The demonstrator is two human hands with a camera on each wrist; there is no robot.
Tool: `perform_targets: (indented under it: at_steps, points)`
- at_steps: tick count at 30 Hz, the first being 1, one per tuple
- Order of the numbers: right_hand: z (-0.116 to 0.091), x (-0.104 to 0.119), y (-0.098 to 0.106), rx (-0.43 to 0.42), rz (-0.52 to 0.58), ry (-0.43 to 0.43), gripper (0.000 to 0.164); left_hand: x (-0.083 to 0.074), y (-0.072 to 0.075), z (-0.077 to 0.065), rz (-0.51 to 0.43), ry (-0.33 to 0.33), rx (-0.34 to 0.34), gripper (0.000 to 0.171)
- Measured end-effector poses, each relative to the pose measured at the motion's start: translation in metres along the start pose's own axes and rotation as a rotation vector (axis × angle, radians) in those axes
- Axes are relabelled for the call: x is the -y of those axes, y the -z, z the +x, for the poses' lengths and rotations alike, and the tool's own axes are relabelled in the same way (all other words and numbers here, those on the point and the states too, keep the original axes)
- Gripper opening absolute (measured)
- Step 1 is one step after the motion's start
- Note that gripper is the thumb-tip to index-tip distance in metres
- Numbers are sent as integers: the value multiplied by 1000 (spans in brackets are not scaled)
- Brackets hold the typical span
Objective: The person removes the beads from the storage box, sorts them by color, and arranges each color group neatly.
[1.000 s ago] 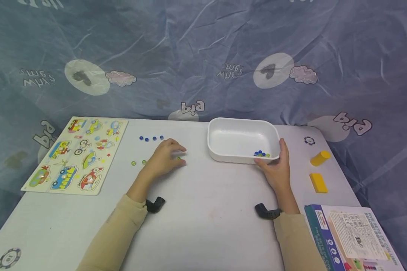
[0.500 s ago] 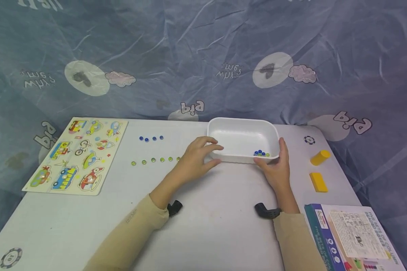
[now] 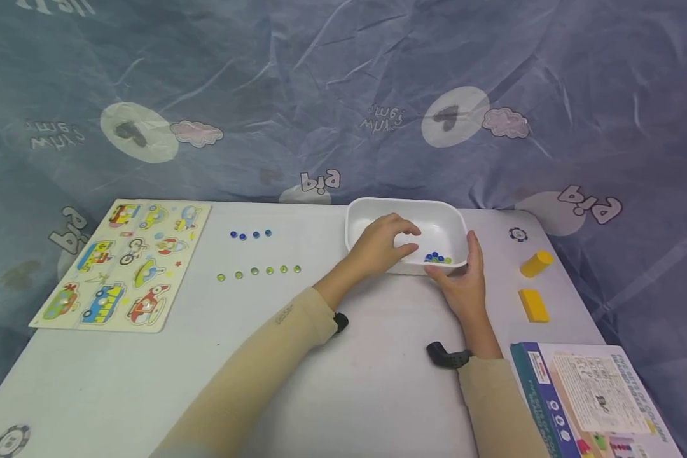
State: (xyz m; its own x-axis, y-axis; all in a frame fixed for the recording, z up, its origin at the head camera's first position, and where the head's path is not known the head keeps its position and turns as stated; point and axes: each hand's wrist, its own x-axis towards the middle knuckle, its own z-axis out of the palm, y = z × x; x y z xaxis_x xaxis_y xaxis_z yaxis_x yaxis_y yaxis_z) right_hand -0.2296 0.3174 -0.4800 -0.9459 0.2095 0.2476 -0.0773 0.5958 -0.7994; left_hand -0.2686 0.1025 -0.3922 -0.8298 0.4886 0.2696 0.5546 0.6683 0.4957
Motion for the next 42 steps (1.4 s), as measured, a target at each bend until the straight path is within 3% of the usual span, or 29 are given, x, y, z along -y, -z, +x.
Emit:
perform_targets:
  at_steps: [7, 16, 22, 35, 42]
  points:
    - [2, 2, 0, -2, 12, 13, 107, -3, -16, 33, -18, 111, 135, 31]
    - [2, 1, 4, 16, 19, 5, 108, -9, -30, 43, -102, 289, 244, 29]
    - [2, 1, 6, 6, 32, 16, 108, -12, -34, 47, -102, 316, 294, 30]
    - [0, 0, 1, 25, 50, 15, 110, -4, -46, 51, -157, 372, 410, 32]
    - [-1, -2, 2, 10, 44, 24, 109, -3, -49, 54, -172, 387, 430, 26]
